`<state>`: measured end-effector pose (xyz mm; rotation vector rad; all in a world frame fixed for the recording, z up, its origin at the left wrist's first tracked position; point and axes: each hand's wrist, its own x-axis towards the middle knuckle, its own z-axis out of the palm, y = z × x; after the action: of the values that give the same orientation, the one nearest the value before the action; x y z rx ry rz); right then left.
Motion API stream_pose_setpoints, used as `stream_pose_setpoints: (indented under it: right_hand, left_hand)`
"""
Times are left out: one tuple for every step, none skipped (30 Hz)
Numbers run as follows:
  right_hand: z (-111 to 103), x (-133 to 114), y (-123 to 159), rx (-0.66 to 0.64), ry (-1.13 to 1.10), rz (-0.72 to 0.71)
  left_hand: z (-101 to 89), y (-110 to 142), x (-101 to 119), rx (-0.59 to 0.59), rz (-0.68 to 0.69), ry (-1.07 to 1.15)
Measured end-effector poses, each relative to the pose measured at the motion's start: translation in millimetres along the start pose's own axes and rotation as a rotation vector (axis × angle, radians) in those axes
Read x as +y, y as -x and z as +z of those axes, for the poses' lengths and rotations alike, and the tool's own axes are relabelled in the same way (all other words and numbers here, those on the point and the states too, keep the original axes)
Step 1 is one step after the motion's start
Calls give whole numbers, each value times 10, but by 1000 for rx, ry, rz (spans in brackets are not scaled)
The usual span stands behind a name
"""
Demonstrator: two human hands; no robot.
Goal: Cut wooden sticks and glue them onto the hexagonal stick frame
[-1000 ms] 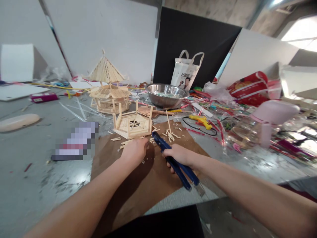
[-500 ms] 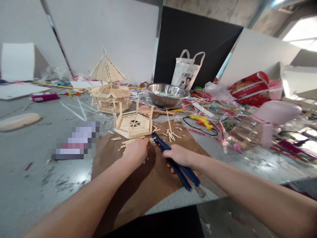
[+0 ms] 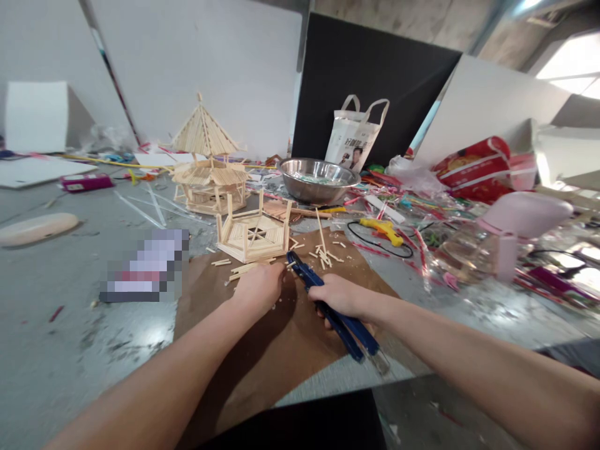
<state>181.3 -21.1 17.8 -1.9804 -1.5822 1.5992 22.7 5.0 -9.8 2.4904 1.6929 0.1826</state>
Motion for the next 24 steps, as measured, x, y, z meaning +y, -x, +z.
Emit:
stream_pose_setpoints:
  right_hand:
    - [7,0,-1,6,22,-5]
    - [14,0,-3,14,48,-8]
    - [22,1,-5,23,73,-10]
    - [29,2,-8,32,97,-13]
    - [35,5,-12,40,117,-16]
    - [40,10,-17,48,133,-20]
    - [43,16,-24,55,147,-28]
    - [45,23,-32,62,160,-38]
    - [47,31,-41,69,172,-49]
    - [47,39,-50,74,186,-59]
    - [48,45,-57,79,198,-69]
    - [49,49,-63,82,210,-80]
    - [49,51,-66,84,221,-88]
    - [49,50,-66,85,230,-94]
    - [49,48,-64,87,238,-99]
    - [49,44,-61,89,246,-99]
    - [48,40,-56,91,253,-97]
    - [47,36,-52,93,258,-94]
    - [47,35,-49,93,262,-92]
    - [47,35,-47,90,264,-92]
    - [47,36,-46,88,266,-94]
    - [48,38,-46,86,267,-97]
    - [49,39,-45,85,270,-100]
    - [50,39,-44,83,271,-100]
  left_hand:
    - [3,-1,-1,-2,1,-1]
    - [6,-3,-3,-3,0,-2]
    - [11,-6,-5,-5,-2,-1]
    - [17,-9,-8,-7,-5,1]
    - [23,-12,-11,-8,-11,3]
    - [28,-15,-14,-7,-16,4]
    - [32,-18,-16,-4,-19,4]
    - [34,-20,-18,-3,-21,4]
    - [33,-22,-18,-2,-19,4]
    - [31,-23,-16,-2,-17,6]
    - [27,-22,-13,-6,-13,8]
    - [22,-22,-10,-9,-12,9]
    - [17,-21,-6,-13,-12,10]
    - [13,-20,-2,-14,-13,9]
    - [11,-20,1,-13,-12,8]
    - [10,-21,4,-12,-13,6]
    - [12,-22,5,-11,-13,4]
    - [14,-23,6,-6,-11,3]
    - [18,-25,6,-2,-7,3]
    - [21,-26,5,5,-4,3]
    - [23,-27,5,11,0,4]
    - [24,-27,4,17,4,5]
    - [24,-26,4,20,6,5]
    - [23,-24,4,23,4,4]
